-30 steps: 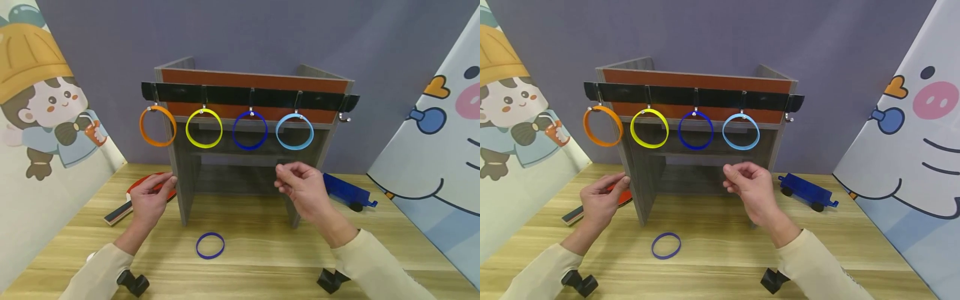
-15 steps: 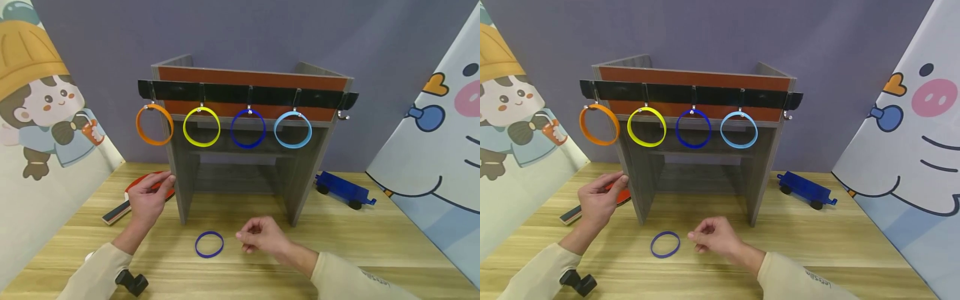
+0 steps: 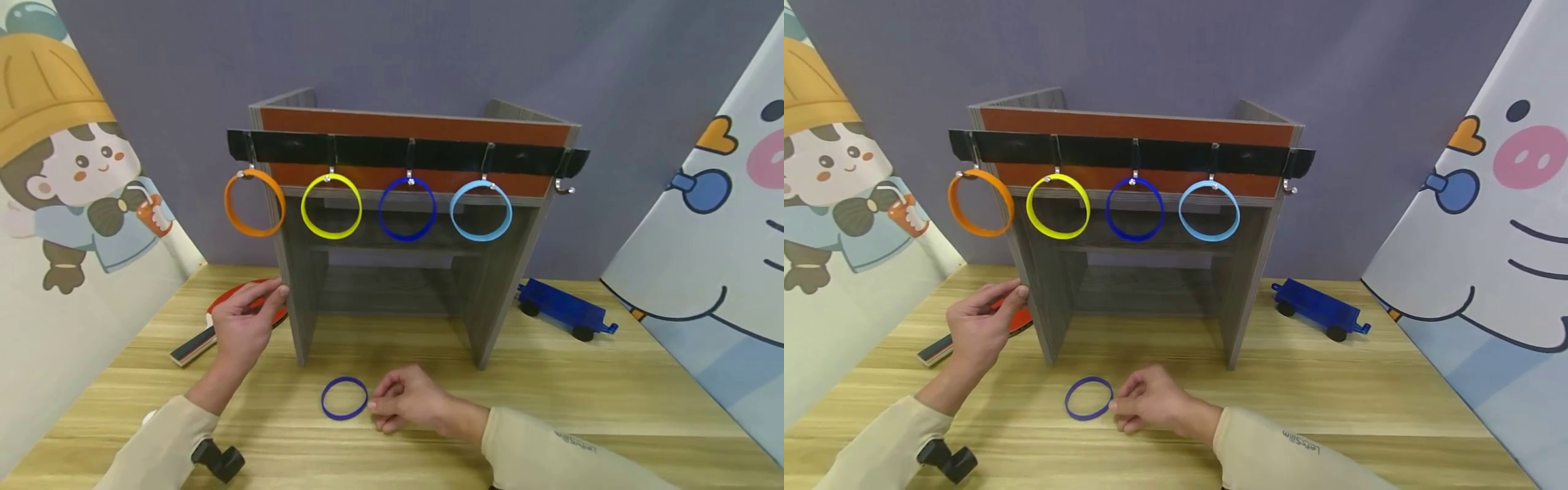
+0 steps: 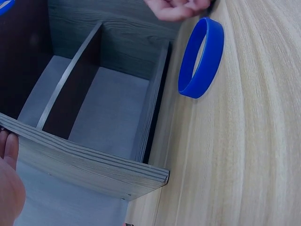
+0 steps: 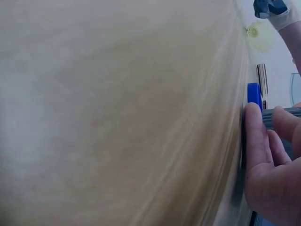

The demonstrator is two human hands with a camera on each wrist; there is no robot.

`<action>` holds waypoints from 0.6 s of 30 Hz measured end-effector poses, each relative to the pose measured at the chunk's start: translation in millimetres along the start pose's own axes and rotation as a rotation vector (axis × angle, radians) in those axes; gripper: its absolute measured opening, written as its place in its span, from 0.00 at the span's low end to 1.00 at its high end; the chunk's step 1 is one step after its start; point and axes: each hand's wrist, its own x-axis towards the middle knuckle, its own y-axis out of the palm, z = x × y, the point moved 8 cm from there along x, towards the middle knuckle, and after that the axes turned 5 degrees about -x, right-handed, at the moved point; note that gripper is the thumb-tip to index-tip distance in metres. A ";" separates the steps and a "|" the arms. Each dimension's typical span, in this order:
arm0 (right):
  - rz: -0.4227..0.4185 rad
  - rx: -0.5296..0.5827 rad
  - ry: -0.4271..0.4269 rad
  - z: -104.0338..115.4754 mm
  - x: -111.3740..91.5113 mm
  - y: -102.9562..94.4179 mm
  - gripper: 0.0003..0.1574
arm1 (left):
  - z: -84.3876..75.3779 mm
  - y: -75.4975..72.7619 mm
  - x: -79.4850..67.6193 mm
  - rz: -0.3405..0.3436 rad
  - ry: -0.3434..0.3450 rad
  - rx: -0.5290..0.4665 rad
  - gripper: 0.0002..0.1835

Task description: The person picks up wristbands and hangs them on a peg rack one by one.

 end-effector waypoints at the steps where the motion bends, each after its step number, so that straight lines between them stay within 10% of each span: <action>1: 0.001 0.002 0.008 -0.3 1.9 0.6 0.08 | -0.1 -0.3 -0.2 0.000 0.001 0.000 0.08; 18: -0.021 -0.057 0.054 0.4 27.3 5.1 0.09 | 3.0 -1.7 -0.5 -0.002 0.008 -0.030 0.09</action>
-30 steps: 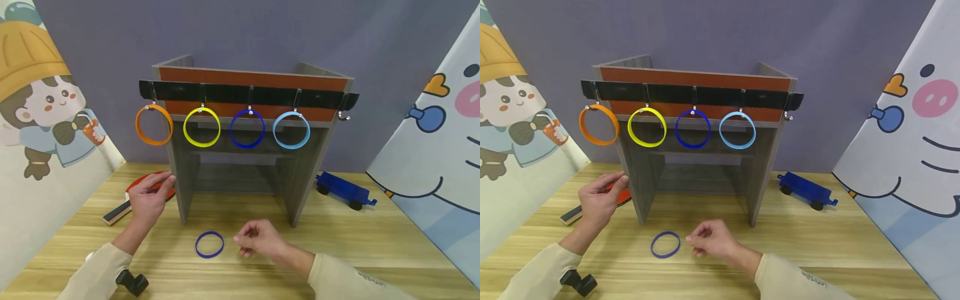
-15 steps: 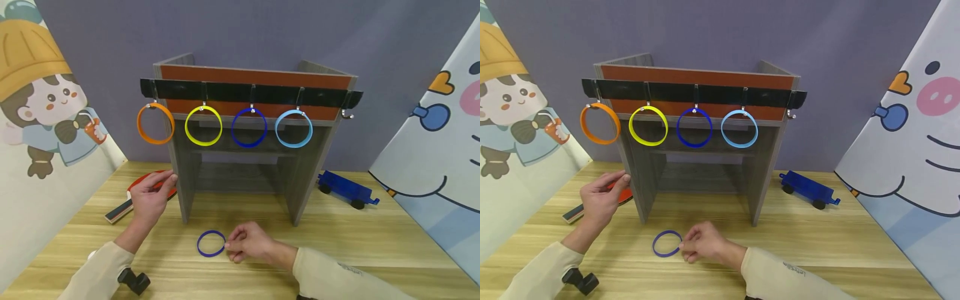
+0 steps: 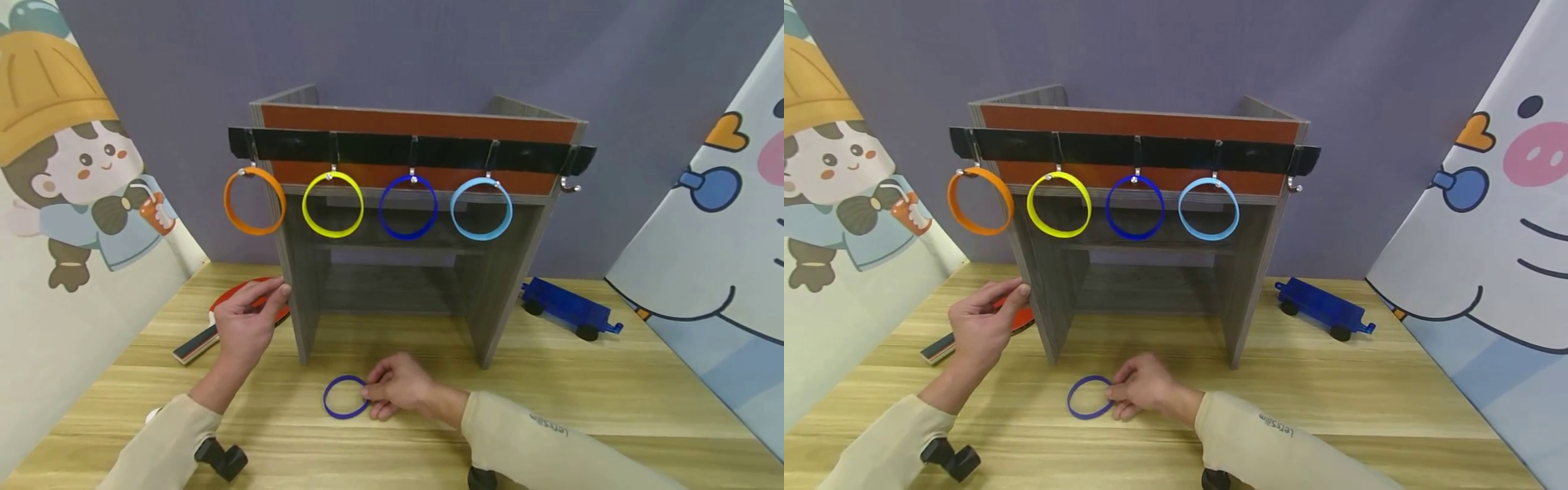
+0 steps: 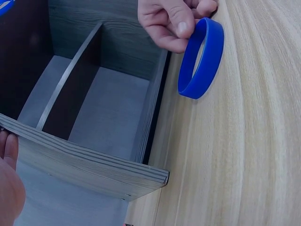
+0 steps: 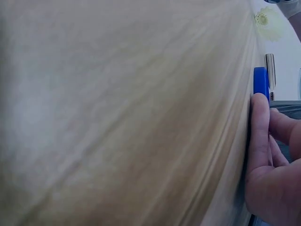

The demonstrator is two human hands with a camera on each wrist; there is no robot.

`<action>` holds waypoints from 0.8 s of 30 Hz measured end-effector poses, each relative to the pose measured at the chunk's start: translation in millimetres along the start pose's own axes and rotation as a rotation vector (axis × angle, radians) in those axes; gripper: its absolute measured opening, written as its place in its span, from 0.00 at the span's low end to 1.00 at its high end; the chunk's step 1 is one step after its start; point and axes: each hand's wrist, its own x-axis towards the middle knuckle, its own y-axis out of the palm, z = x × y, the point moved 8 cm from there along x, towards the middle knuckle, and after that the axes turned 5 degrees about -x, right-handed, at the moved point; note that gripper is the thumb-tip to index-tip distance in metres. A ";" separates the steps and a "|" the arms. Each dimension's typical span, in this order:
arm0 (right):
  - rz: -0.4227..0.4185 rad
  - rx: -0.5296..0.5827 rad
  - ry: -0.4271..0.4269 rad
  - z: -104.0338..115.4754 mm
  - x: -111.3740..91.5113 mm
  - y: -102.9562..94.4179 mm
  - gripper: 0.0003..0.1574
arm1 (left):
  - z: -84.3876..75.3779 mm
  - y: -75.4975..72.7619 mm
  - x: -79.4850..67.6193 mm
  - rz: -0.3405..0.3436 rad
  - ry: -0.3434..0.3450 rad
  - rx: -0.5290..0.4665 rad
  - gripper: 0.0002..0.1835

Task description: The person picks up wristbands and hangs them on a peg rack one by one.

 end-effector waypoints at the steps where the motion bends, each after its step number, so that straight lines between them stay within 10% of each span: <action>1: -0.001 0.000 0.003 -0.3 0.3 0.0 0.09 | -1.0 0.6 0.3 0.000 0.002 0.000 0.09; 24: -0.085 -0.034 -0.028 3.6 -8.4 -0.4 0.06 | 11.7 -5.8 -3.1 -0.012 -0.018 0.019 0.10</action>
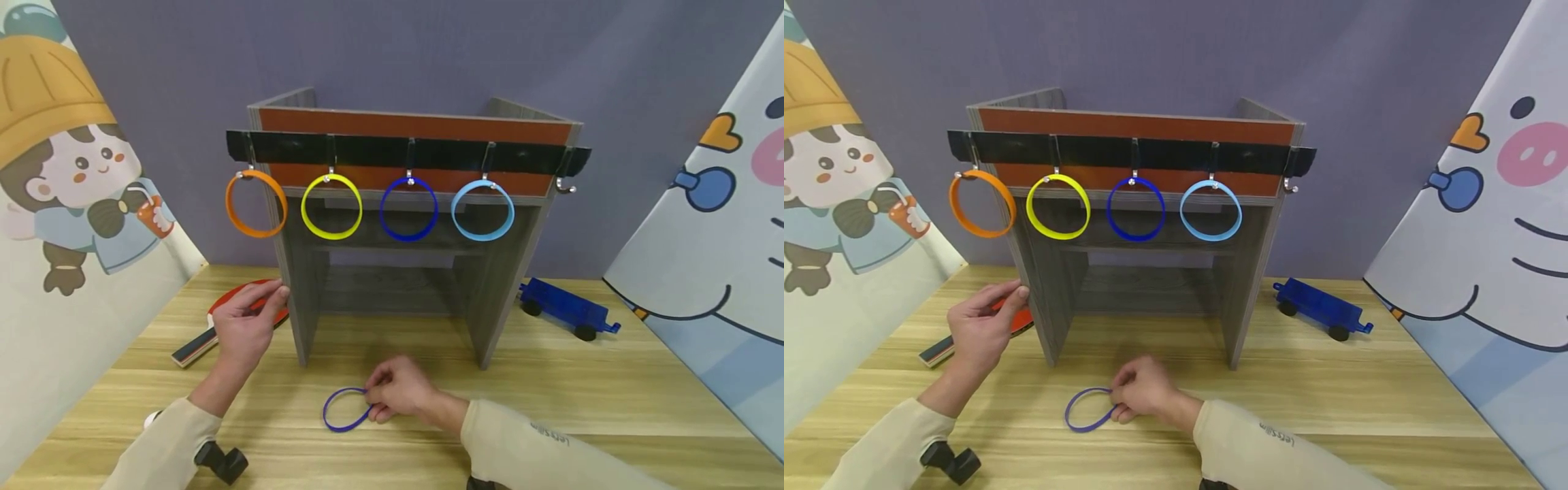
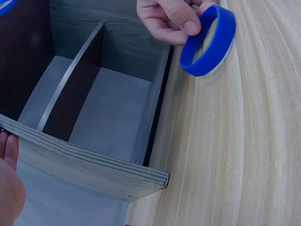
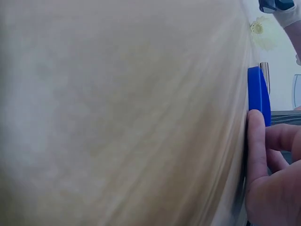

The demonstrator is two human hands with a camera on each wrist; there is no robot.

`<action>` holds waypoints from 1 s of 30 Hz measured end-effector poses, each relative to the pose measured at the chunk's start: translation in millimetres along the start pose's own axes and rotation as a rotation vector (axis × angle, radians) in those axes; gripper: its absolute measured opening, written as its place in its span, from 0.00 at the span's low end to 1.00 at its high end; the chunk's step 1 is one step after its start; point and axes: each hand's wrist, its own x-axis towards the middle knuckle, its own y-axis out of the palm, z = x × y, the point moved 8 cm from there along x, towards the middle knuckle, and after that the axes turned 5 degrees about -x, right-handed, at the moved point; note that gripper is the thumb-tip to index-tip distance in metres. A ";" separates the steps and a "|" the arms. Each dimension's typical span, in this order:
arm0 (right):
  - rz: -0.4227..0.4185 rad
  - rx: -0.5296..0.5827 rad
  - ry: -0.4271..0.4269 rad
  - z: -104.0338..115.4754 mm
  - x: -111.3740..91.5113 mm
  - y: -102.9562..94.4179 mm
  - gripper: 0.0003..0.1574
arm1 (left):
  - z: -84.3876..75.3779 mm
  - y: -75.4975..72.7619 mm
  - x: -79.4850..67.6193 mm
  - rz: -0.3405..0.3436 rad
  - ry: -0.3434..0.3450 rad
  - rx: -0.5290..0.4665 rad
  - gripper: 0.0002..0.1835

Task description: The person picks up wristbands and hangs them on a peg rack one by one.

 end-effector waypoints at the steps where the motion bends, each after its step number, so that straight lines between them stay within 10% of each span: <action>1: -0.006 0.006 -0.005 0.2 -0.9 -0.3 0.06 | -0.4 0.2 0.0 0.000 0.001 0.004 0.10; 30: 0.009 0.071 -0.098 5.8 -38.4 -37.5 0.06 | 1.7 -1.4 0.2 -0.013 0.007 -0.014 0.09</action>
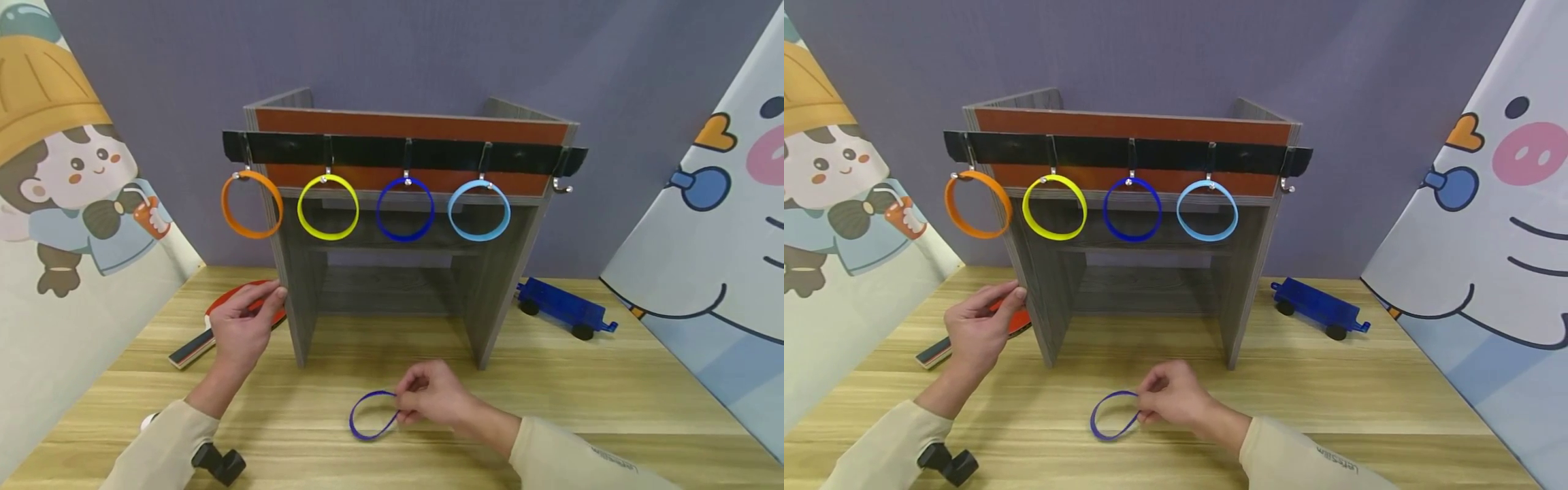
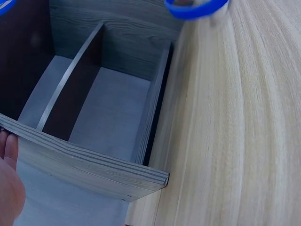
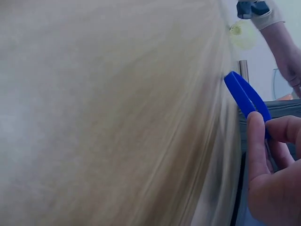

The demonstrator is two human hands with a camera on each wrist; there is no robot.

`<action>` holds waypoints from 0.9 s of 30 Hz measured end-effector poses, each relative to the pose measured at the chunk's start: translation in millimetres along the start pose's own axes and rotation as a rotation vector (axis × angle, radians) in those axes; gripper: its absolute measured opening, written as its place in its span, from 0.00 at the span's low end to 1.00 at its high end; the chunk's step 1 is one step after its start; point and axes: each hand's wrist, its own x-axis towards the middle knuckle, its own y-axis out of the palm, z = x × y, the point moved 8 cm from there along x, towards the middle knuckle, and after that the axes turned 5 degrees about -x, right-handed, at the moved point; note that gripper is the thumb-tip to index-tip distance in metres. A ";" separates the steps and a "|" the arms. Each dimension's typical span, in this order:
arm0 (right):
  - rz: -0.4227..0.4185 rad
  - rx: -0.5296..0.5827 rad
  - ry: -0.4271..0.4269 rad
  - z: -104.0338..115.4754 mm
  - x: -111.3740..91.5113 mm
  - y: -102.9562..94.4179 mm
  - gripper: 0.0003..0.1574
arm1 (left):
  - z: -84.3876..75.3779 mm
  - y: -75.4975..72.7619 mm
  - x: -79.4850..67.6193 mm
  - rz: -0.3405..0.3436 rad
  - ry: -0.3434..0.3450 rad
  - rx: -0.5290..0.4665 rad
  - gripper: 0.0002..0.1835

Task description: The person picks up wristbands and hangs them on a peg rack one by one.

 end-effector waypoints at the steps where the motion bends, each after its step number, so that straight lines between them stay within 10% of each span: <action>1: 0.008 0.004 0.004 1.0 -2.1 -0.5 0.06 | 1.8 -1.1 -0.2 -0.001 0.000 0.001 0.09; 19: -0.040 0.104 -0.052 24.7 -40.2 -30.4 0.09 | -14.4 9.8 1.4 0.015 -0.003 -0.004 0.08; 27: -0.154 0.150 -0.225 49.4 -54.0 -64.4 0.05 | -14.5 8.8 1.5 0.012 0.000 -0.008 0.08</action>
